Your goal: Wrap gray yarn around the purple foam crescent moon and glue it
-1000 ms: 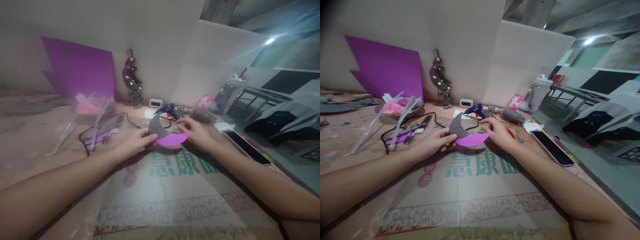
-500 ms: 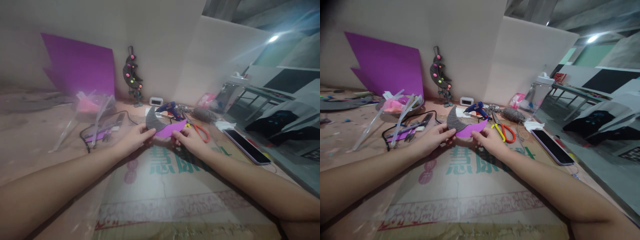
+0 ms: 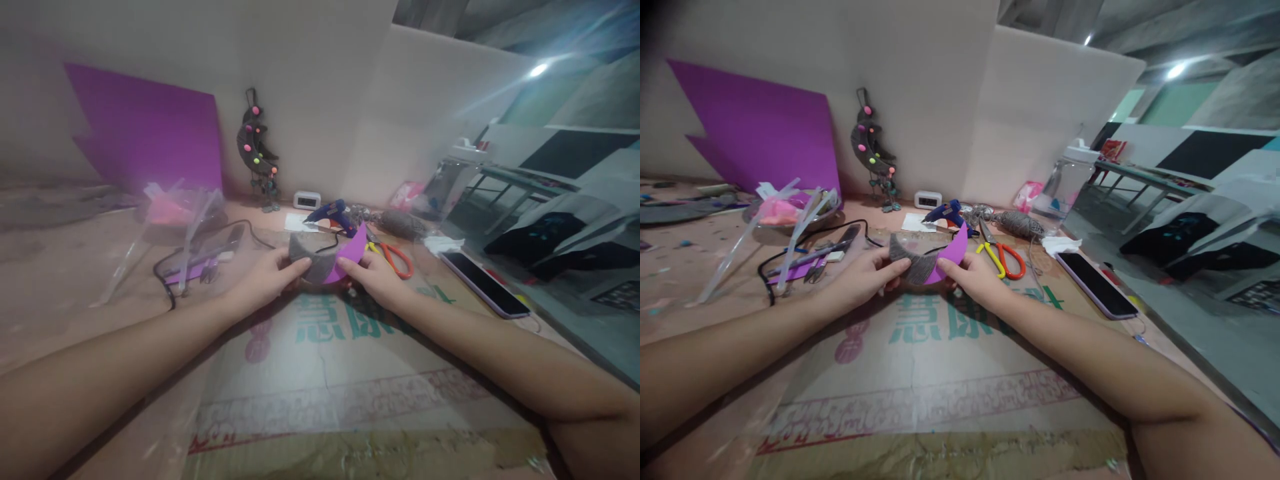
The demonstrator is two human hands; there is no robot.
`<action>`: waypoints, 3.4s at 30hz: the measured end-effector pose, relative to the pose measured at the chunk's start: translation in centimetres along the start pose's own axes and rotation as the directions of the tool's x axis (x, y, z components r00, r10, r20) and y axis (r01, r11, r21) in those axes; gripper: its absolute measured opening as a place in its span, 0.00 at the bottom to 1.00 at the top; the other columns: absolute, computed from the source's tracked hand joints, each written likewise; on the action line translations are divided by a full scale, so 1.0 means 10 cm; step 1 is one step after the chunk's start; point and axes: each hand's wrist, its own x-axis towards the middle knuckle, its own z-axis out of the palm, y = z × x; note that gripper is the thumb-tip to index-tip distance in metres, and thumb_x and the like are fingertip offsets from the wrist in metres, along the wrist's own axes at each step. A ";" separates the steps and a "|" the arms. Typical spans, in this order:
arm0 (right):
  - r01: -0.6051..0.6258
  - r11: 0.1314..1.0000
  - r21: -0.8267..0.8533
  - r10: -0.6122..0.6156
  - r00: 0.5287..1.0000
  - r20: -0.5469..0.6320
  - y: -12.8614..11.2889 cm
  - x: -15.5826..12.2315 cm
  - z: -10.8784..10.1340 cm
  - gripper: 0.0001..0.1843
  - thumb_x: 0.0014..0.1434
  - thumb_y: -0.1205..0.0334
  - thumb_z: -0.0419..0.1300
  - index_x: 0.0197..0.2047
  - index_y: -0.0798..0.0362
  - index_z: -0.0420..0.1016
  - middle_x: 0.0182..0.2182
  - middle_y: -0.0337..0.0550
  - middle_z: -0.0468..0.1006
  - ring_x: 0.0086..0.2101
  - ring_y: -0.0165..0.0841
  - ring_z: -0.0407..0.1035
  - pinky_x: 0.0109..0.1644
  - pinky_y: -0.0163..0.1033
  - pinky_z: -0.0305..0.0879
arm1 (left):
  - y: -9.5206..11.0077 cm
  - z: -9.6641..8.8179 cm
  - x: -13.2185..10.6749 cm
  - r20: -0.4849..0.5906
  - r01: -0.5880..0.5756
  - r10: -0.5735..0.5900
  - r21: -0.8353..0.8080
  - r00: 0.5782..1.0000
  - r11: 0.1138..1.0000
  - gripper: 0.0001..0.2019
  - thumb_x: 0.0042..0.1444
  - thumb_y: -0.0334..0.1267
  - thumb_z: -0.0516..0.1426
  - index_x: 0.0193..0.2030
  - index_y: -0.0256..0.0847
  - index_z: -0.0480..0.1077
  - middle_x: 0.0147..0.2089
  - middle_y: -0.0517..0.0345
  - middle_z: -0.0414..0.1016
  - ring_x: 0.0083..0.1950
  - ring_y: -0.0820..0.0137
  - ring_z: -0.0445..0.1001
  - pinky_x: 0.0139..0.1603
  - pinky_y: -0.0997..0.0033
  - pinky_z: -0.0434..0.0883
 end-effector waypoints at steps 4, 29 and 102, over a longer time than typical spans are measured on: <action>0.002 1.000 -0.025 -0.001 0.999 0.049 -0.01 0.02 -0.01 0.19 0.53 0.46 0.62 0.29 0.56 0.76 0.24 0.42 0.76 0.24 0.29 0.68 0.28 0.34 0.65 | 0.01 0.02 -0.02 0.035 -0.042 0.041 0.012 0.999 0.999 0.14 0.58 0.49 0.55 0.33 0.39 0.65 0.23 0.64 0.65 0.23 0.75 0.64 0.22 0.77 0.59; 0.023 0.954 0.300 -0.003 0.998 -0.066 0.07 0.04 -0.02 0.14 0.53 0.50 0.66 0.35 0.53 0.76 0.26 0.37 0.74 0.25 0.28 0.67 0.26 0.32 0.61 | 0.01 0.03 -0.03 0.110 -0.131 0.117 0.135 0.987 0.982 0.14 0.60 0.47 0.54 0.30 0.38 0.66 0.25 0.62 0.67 0.26 0.74 0.65 0.26 0.75 0.61; -0.021 1.000 0.007 0.021 1.000 -0.018 0.03 0.05 -0.01 0.15 0.51 0.52 0.65 0.31 0.57 0.76 0.24 0.41 0.76 0.24 0.28 0.67 0.27 0.33 0.63 | 0.00 0.03 -0.03 0.049 -0.144 0.139 0.138 0.989 0.980 0.12 0.60 0.46 0.54 0.36 0.38 0.68 0.28 0.61 0.69 0.27 0.72 0.67 0.26 0.75 0.60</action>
